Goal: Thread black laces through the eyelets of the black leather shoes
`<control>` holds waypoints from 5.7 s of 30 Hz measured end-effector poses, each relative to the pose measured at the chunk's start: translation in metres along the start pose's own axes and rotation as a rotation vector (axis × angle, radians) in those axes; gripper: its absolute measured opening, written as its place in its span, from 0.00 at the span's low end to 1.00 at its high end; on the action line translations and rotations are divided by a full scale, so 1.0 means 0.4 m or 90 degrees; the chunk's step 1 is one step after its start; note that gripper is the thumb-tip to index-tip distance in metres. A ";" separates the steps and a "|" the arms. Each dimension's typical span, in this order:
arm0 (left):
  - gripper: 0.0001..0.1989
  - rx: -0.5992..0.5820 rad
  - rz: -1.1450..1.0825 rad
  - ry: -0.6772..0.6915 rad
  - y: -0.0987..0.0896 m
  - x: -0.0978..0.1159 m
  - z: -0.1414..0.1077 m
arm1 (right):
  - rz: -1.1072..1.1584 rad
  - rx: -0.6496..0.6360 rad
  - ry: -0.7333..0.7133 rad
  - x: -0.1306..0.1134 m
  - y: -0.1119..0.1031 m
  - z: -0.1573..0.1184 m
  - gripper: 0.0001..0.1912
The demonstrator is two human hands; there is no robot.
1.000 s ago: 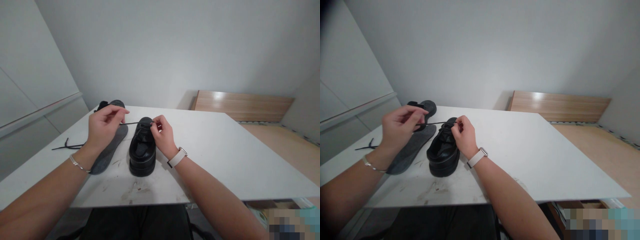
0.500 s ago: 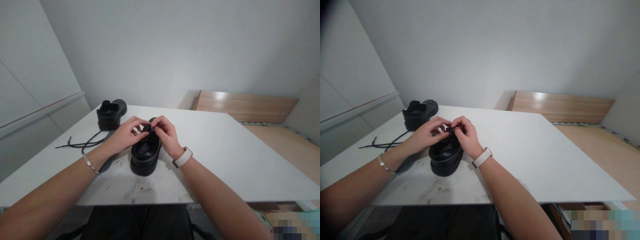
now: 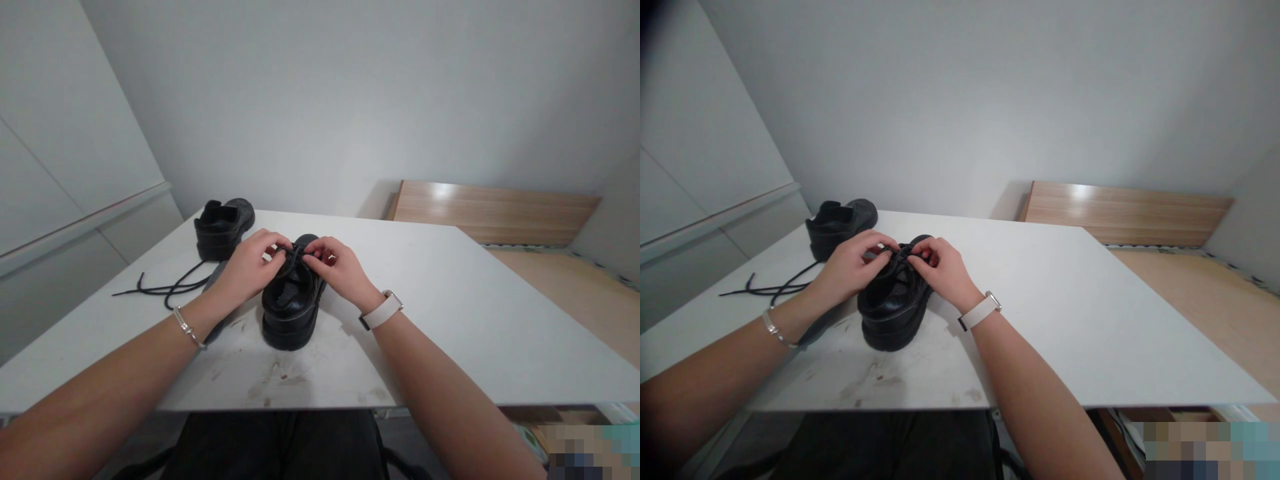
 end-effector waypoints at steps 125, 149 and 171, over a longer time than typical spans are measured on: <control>0.08 0.056 -0.300 -0.186 0.001 -0.087 0.030 | -0.314 0.074 -0.042 -0.048 -0.066 0.003 0.07; 0.16 -0.100 -0.314 -0.339 0.087 -0.107 -0.059 | -0.060 -0.062 0.198 0.139 -0.017 -0.007 0.24; 0.07 0.154 -0.462 -0.227 -0.058 -0.084 0.011 | -0.257 0.384 -0.088 -0.043 -0.185 -0.013 0.07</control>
Point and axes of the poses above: each hand's wrist, its own z-axis towards the middle knuckle, its own y-axis out of the palm, x = y × z, the point moved 8 cm from there along z, towards the middle knuckle, and after that the axes turned 7 degrees about x, right-handed, at the moved point
